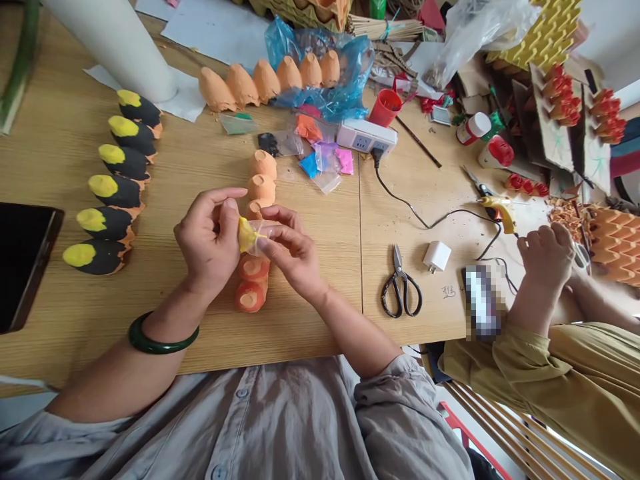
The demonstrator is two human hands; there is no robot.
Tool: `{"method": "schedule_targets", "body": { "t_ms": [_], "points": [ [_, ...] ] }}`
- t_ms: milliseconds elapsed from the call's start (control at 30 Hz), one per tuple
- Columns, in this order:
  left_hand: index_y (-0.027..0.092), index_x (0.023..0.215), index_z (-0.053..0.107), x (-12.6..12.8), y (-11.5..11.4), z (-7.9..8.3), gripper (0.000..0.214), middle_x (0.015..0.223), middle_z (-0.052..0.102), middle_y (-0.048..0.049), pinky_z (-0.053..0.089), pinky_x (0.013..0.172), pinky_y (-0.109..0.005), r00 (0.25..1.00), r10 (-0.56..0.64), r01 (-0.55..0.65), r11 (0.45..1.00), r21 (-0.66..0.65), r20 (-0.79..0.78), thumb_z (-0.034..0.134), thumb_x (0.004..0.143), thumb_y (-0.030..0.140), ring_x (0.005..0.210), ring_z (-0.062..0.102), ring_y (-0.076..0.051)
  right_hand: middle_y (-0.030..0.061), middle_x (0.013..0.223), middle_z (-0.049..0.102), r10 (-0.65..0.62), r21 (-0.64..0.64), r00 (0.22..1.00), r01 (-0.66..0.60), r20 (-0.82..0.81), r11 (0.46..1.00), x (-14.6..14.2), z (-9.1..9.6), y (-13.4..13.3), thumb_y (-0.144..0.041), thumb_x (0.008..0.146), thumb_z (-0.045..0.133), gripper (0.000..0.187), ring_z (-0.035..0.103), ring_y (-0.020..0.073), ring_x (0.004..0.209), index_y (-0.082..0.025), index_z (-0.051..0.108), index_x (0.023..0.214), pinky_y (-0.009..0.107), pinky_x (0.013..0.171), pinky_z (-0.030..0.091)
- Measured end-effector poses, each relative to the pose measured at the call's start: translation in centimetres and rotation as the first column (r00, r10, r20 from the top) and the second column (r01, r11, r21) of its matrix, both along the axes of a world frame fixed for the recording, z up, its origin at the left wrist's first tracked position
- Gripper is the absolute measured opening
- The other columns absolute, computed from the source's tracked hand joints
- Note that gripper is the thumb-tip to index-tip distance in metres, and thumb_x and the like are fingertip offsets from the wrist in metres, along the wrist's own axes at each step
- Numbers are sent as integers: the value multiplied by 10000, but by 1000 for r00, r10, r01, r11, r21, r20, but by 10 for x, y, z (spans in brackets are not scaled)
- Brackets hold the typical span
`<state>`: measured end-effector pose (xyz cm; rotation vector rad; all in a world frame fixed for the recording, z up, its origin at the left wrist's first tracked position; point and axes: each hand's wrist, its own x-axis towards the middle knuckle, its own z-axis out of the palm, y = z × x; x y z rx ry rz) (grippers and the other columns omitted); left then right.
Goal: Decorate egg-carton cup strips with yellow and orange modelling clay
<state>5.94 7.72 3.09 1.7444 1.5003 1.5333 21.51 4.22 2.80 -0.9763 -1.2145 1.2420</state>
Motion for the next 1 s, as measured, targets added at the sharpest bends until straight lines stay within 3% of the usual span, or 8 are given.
{"method": "schedule_targets", "body": {
  "t_ms": [100, 267, 333, 467, 600, 800, 933, 1000],
  "points": [
    [258, 1136, 827, -1, 1, -1, 329, 1044, 886, -52, 603, 742, -299, 999, 7, -5, 999, -43, 49, 578, 1180, 469, 789, 777, -161, 73, 1358, 714, -41, -113, 993, 28, -111, 993, -1, -1, 2, -525, 963, 899, 263, 651, 266, 1432, -276, 840, 900, 461, 1285, 574],
    [263, 1108, 831, -3, 3, -4, 284, 881, 820, -41, 546, 665, -331, 996, 25, -15, 993, -114, 90, 612, 1139, 441, 700, 712, -179, 88, 1372, 722, -177, -296, 959, 107, -221, 949, -2, 1, 5, -607, 951, 821, 354, 671, 268, 1328, -254, 805, 963, 361, 921, 702],
    [272, 1098, 832, -5, 5, -6, 264, 789, 763, -19, 476, 603, -337, 995, 45, -31, 989, -144, 90, 637, 1115, 450, 616, 635, -168, 92, 1352, 759, -224, -337, 940, 130, -258, 933, -1, 4, 6, -623, 984, 769, 373, 711, 261, 1251, -252, 809, 986, 359, 859, 709],
    [276, 1093, 819, -5, 7, -5, 268, 854, 790, -19, 421, 574, -342, 992, 64, -41, 980, -194, 113, 641, 1108, 476, 577, 577, -149, 108, 1208, 851, -250, -382, 921, 124, -300, 916, 1, 9, 9, -582, 978, 809, 354, 793, 239, 1010, -232, 817, 928, 374, 801, 724],
    [270, 1046, 823, -5, 7, -1, 299, 984, 857, -49, 492, 630, -337, 988, 66, -44, 987, -155, 140, 637, 1110, 494, 685, 682, -157, 99, 1074, 898, -245, -384, 911, 107, -331, 917, 5, 10, 12, -497, 971, 849, 290, 840, 237, 897, -227, 785, 886, 393, 808, 761],
    [294, 1075, 857, -9, 9, -9, 469, 933, 849, -44, 454, 612, -366, 994, 28, -10, 985, -170, 109, 643, 1109, 709, 684, 684, -157, 47, 963, 906, -282, -417, 846, 79, -452, 905, 11, 9, 18, -174, 1026, 736, 160, 841, 145, 769, -203, 782, 876, 265, 746, 749],
    [268, 1091, 851, -11, 11, -17, 603, 894, 838, -12, 374, 603, -346, 996, 28, -18, 993, -114, 83, 603, 1095, 817, 687, 679, -134, 37, 949, 897, -239, -406, 855, 37, -459, 913, 18, 4, 23, -211, 970, 838, 121, 822, 133, 721, -205, 742, 897, 257, 733, 746],
    [238, 1098, 841, -11, 12, -18, 670, 869, 815, -11, 340, 608, -346, 997, 20, -13, 995, -103, 68, 569, 1091, 851, 676, 677, -127, 18, 920, 887, -220, -396, 863, 25, -455, 918, 21, 1, 25, -271, 897, 934, 236, 820, 136, 709, -220, 704, 906, 261, 728, 745]
  ]
}}
